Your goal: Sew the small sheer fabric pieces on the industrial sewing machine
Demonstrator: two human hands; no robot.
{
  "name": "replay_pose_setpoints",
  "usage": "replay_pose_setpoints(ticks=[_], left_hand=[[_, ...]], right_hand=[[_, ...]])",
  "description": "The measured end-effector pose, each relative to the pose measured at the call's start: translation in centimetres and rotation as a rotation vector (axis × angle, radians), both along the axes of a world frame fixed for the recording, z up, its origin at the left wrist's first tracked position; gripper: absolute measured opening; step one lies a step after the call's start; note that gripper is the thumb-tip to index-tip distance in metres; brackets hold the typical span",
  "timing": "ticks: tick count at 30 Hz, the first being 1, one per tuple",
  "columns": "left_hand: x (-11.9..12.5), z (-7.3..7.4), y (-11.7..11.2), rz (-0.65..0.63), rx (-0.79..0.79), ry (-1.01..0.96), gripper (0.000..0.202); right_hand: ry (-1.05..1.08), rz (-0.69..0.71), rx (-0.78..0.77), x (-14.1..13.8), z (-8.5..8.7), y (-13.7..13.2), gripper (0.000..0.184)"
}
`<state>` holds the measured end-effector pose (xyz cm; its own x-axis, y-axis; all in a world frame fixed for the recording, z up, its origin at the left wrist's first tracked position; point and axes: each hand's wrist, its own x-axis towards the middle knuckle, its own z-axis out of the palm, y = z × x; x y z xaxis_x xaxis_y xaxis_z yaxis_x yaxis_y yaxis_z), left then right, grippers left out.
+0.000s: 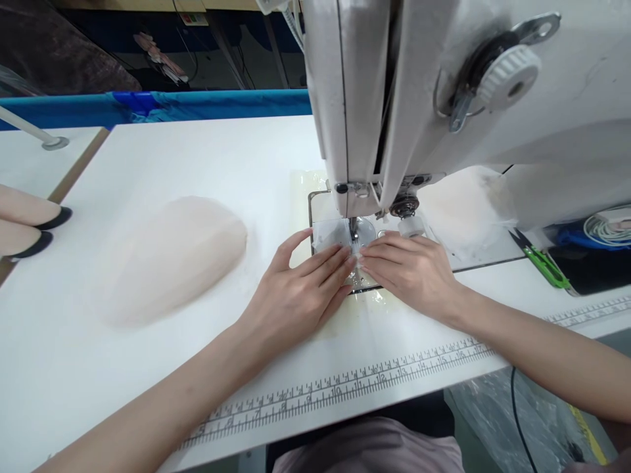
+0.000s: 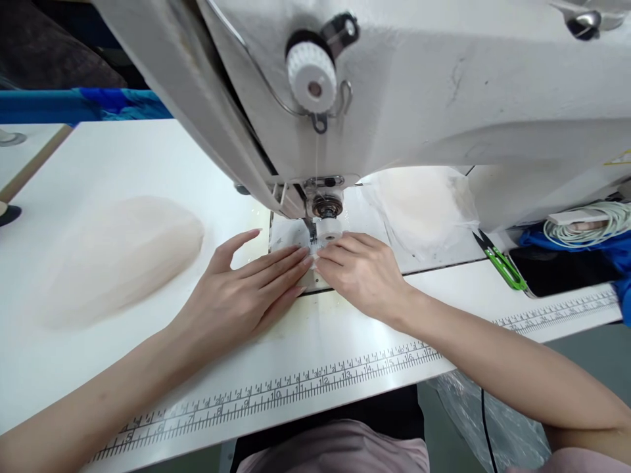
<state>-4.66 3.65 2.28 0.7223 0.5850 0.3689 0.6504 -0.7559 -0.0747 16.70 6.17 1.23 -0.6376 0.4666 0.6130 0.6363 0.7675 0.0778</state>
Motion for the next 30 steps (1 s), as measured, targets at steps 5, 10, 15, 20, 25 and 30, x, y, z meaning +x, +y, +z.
replay_pose_setpoints(ticks=[5, 10, 15, 20, 25, 30], left_hand=[[0.0, -0.5, 1.1, -0.006, 0.053, -0.023, 0.032], [-0.1, -0.7, 1.0, 0.032, 0.085, -0.009, 0.034], [0.0, -0.5, 0.1, 0.023, 0.077, -0.026, 0.035], [0.0, -0.7, 0.2, 0.048, 0.083, -0.038, 0.039], [0.0, -0.8, 0.5, 0.051, 0.040, -0.039, 0.041], [0.0, -1.1, 1.0, 0.069, 0.016, -0.065, 0.040]], right_hand=[[-0.005, -0.040, -0.015, -0.2, -0.3, 0.7, 0.017], [-0.006, -0.047, -0.020, 0.0, -0.2, 0.5, 0.017], [-0.034, -0.023, -0.061, 0.5, -0.2, -0.1, 0.018], [-0.063, -0.027, -0.047, 0.5, -0.2, -0.2, 0.021], [-0.083, -0.045, -0.052, 0.3, 0.0, -0.1, 0.022], [-0.098, -0.072, -0.073, 0.3, -0.1, 0.2, 0.023]])
